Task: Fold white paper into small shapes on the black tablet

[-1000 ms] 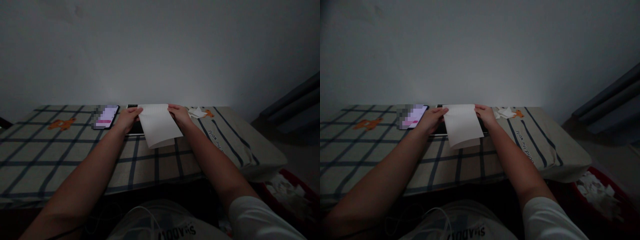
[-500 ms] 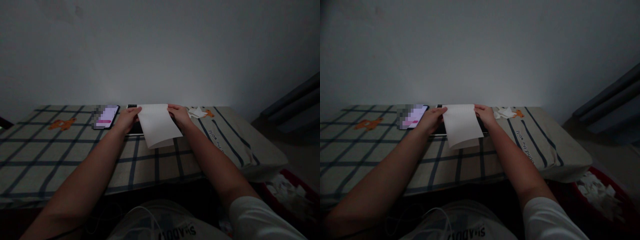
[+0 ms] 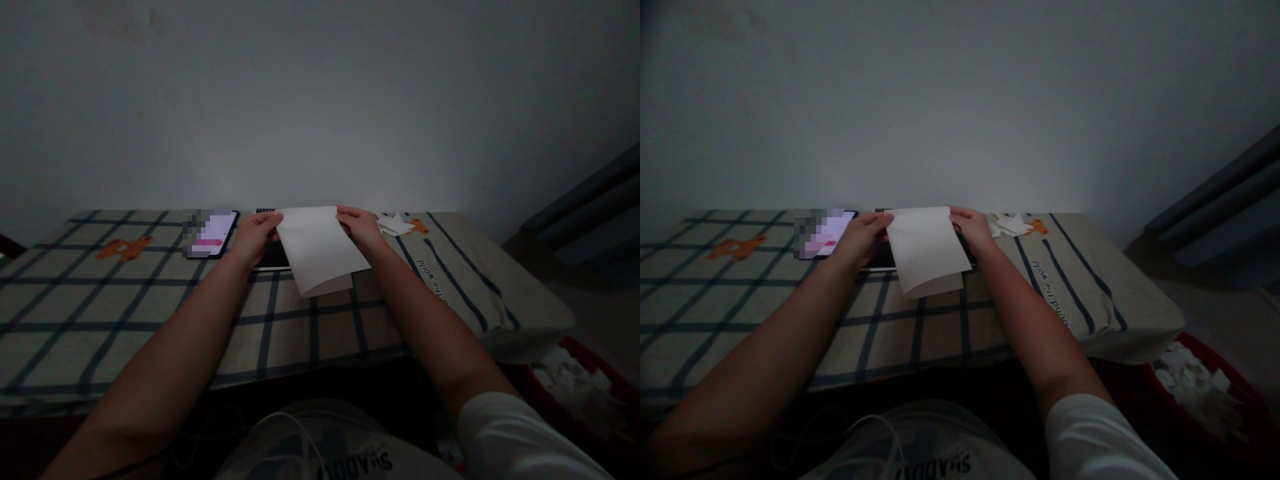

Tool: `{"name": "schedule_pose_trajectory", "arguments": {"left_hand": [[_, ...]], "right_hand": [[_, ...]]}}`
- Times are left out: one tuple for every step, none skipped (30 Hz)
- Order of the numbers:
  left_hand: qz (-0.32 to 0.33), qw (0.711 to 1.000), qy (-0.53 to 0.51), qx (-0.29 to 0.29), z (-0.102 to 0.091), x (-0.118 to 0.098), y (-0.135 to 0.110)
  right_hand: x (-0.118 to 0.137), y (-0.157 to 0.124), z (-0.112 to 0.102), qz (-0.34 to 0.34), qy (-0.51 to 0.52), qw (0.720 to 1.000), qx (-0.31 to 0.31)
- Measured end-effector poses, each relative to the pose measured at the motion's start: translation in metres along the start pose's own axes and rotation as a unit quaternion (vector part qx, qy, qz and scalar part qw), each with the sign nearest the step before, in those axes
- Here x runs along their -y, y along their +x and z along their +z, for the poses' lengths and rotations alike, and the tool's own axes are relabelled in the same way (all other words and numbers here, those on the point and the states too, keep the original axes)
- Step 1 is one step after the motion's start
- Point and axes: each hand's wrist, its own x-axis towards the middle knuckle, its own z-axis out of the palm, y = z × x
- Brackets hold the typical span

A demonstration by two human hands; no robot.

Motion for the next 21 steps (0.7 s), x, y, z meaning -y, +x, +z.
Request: {"name": "schedule_pose_trajectory", "arguments": {"left_hand": [[-0.003,1.0,-0.003,0.002,0.0001,-0.0003,-0.0002],[-0.008,1.0,-0.006,0.004,0.0003,-0.0006,-0.0003],[-0.013,1.0,-0.007,0.005,0.0004,-0.0009,-0.0004],[-0.017,1.0,-0.008,0.006,0.0006,-0.0013,-0.0004],[-0.019,1.0,-0.01,0.004,0.0007,-0.0016,-0.0002],[-0.019,1.0,-0.011,-0.001,0.0008,-0.002,0.0],[-0.018,1.0,-0.012,-0.009,0.001,-0.0023,0.0003],[-0.016,1.0,-0.015,-0.021,0.0012,-0.0026,0.0007],[-0.013,0.999,-0.019,-0.037,0.0015,-0.0029,0.001],[-0.009,0.998,-0.024,-0.053,0.0019,-0.0032,0.0013],[-0.004,0.997,-0.029,-0.067,0.0023,-0.0034,0.0016],[-0.001,0.996,-0.034,-0.079,0.0028,-0.0036,0.0018],[0.0,0.996,-0.037,-0.087,0.0032,-0.0037,0.0019],[-0.002,0.995,-0.038,-0.09,0.0036,-0.0038,0.002],[-0.005,0.995,-0.038,-0.091,0.0038,-0.0038,0.0021],[-0.011,0.995,-0.036,-0.091,0.0038,-0.0039,0.0021],[-0.02,0.995,-0.033,-0.089,0.0038,-0.0041,0.0021],[-0.03,0.996,-0.029,-0.085,0.0037,-0.0044,0.002],[-0.039,0.996,-0.025,-0.079,0.0035,-0.0048,0.0017],[-0.047,0.996,-0.021,-0.073,0.0034,-0.0053,0.0013],[-0.055,0.996,-0.018,-0.063,0.0033,-0.0058,0.0008]], "right_hand": [[0.0007,-0.0003,0.0,-0.001,-0.004,1.0,0.001],[0.0013,-0.0005,0.0,-0.001,-0.007,1.0,0.001],[0.0016,-0.0004,-0.0001,-0.002,-0.009,1.0,0.001],[0.0017,-0.0003,-0.0001,-0.002,-0.01,1.0,0.001],[0.0015,0.0001,-0.0001,-0.003,-0.01,1.0,0.001],[0.001,0.0005,-0.0001,-0.003,-0.008,1.0,0.001],[0.0003,0.0008,0.0001,-0.004,-0.005,1.0,0.003],[-0.0005,0.0011,0.0003,-0.005,-0.002,1.0,0.008],[-0.0012,0.0012,0.0007,-0.005,0.001,1.0,0.014],[-0.0018,0.001,0.0011,-0.005,0.004,1.0,0.019],[-0.0022,0.0007,0.0016,-0.004,0.006,1.0,0.021],[-0.0024,0.0001,0.0021,-0.002,0.004,1.0,0.022],[-0.0023,-0.0005,0.0025,0.001,0.0,1.0,0.02],[-0.0022,-0.001,0.0029,0.003,-0.006,1.0,0.018],[-0.002,-0.0015,0.0031,0.004,-0.014,1.0,0.014],[-0.0019,-0.0017,0.0031,0.004,-0.023,1.0,0.011],[-0.002,-0.0017,0.003,0.002,-0.033,0.999,0.01],[-0.0023,-0.0013,0.0027,-0.001,-0.042,0.999,0.008],[-0.0028,-0.0006,0.0022,-0.006,-0.05,0.999,0.006],[-0.0035,0.0004,0.0015,-0.012,-0.055,0.998,0.004],[-0.0043,0.0017,0.0007,-0.018,-0.058,0.998,0.0]]}}
